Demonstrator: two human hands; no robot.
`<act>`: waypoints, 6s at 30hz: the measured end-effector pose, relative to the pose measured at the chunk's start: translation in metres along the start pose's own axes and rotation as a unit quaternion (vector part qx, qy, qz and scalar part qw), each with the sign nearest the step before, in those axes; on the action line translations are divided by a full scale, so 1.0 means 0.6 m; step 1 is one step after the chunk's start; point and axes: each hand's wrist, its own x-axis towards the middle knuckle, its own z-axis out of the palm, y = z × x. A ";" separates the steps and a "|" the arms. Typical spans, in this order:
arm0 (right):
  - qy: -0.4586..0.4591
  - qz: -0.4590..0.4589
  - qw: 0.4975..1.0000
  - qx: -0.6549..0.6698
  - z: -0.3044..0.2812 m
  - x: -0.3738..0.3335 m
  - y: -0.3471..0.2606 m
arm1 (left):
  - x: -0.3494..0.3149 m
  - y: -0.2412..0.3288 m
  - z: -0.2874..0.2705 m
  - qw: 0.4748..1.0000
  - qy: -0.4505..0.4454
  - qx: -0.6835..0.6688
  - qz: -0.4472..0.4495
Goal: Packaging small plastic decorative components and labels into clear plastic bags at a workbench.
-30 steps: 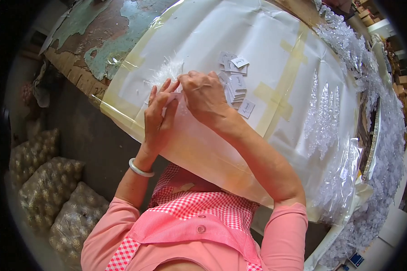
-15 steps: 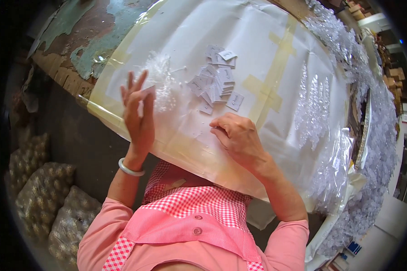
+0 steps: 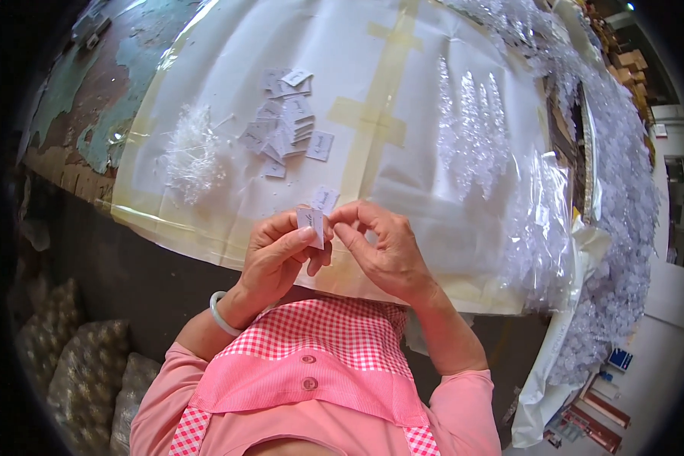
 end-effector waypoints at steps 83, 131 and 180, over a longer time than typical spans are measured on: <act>0.219 -0.087 0.972 0.011 -0.005 -0.053 0.039 | 0.046 -0.009 0.055 0.585 -0.082 0.760 0.271; 0.237 -0.083 0.880 0.404 -0.072 -0.150 0.108 | 0.330 -0.086 0.137 0.634 -0.124 0.762 -0.031; 0.206 -0.111 0.897 0.376 -0.054 -0.134 0.103 | 0.189 0.010 0.017 0.557 -0.272 0.725 0.301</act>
